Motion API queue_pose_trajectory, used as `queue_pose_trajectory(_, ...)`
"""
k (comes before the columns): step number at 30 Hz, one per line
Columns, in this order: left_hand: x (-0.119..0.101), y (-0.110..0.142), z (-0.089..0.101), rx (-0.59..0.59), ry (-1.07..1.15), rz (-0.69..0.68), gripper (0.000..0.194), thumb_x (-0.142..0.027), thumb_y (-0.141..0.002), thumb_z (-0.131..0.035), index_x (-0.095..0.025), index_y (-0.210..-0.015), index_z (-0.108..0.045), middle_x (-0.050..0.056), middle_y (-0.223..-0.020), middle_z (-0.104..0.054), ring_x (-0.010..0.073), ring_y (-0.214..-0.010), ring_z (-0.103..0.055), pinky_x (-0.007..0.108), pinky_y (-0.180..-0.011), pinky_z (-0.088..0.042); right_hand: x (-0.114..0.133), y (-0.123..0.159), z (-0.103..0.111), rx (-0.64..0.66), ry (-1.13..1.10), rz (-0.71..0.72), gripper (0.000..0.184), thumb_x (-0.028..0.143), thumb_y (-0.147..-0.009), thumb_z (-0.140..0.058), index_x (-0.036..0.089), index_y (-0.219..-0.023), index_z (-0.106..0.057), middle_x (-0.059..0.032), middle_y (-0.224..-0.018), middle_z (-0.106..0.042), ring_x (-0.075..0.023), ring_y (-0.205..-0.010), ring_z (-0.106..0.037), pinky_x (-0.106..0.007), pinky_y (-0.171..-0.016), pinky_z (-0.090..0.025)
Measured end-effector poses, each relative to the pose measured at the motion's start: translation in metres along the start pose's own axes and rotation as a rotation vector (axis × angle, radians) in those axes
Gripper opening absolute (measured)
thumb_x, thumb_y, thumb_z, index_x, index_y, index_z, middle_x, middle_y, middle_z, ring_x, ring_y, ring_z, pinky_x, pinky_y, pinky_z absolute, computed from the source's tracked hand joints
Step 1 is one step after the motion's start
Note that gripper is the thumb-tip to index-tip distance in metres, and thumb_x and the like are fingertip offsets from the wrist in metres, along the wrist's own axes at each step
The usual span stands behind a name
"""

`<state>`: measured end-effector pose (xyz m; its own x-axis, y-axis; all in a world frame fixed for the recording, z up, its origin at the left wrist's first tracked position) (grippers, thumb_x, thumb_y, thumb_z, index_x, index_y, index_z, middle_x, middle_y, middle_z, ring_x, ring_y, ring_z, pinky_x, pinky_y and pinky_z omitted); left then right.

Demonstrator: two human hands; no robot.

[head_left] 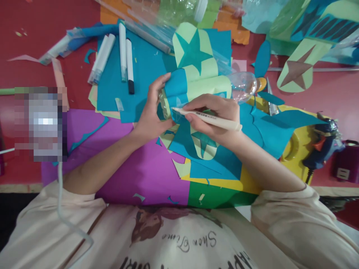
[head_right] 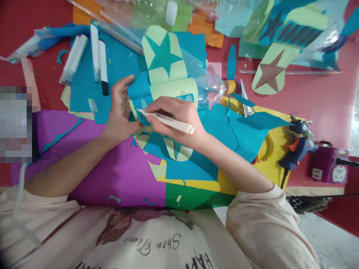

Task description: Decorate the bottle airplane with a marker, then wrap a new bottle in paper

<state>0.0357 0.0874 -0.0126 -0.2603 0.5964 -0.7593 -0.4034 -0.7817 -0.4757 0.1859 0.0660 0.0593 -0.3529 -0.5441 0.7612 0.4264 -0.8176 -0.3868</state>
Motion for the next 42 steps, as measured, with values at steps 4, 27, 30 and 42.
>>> queue_pose_trajectory(4, 0.0020, 0.0001, 0.0002, 0.024, -0.040, 0.043, 0.082, -0.079, -0.081, -0.046, -0.043, -0.146, -0.011, 0.002, -0.155, -0.032, 0.0261, -0.143, -0.037, 0.044, -0.117, -0.041, 0.0014, -0.0008, 0.0012, -0.013, -0.031, 0.035, 0.013, 0.030, -0.089, -0.060, 0.020, -0.087, -0.069, -0.0020, -0.080, -0.075, -0.0114, -0.068, -0.068, -0.024, -0.061, -0.057)
queue_pose_trajectory(27, 0.0021, -0.0041, 0.0064, 0.116, 0.034, 0.047, 0.087, -0.063, -0.082, -0.063, -0.042, -0.149, -0.012, 0.001, -0.160, -0.025, 0.0307, -0.145, -0.034, 0.046, -0.112, -0.047, 0.0013, 0.0005, 0.0011, -0.047, -0.019, 0.032, 0.013, 0.031, -0.090, -0.059, 0.020, -0.088, -0.066, -0.0007, -0.082, -0.074, -0.0102, -0.069, -0.068, -0.023, -0.062, -0.055)
queue_pose_trajectory(30, 0.0066, -0.0040, 0.0073, 0.124, 0.044, 0.107, 0.081, -0.059, -0.084, -0.062, -0.043, -0.148, -0.014, -0.001, -0.160, -0.024, 0.0292, -0.146, -0.032, 0.042, -0.110, -0.050, 0.0025, 0.0014, 0.0006, -0.068, -0.013, 0.051, 0.013, 0.029, -0.089, -0.059, 0.019, -0.087, -0.067, -0.0011, -0.081, -0.074, -0.0096, -0.069, -0.068, -0.022, -0.061, -0.054)
queue_pose_trajectory(42, 0.0052, -0.0045, 0.0076, 0.115, 0.048, 0.090, 0.083, -0.060, -0.082, -0.065, -0.044, -0.148, -0.016, -0.003, -0.159, -0.027, 0.0290, -0.147, -0.031, 0.044, -0.111, -0.050, 0.0017, 0.0016, -0.0004, -0.042, -0.008, 0.044, 0.015, 0.030, -0.090, -0.059, 0.019, -0.088, -0.067, -0.0019, -0.083, -0.074, -0.0109, -0.073, -0.069, -0.023, -0.064, -0.055)
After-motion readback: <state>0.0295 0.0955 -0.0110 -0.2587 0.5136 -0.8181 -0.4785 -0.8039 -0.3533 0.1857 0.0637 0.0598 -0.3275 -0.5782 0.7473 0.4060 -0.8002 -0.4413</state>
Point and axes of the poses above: each hand's wrist, its own y-axis away from the middle knuckle, its own z-axis out of the back of the hand, x = y × z, the point moved 6 cm from there along -y, towards the middle knuckle
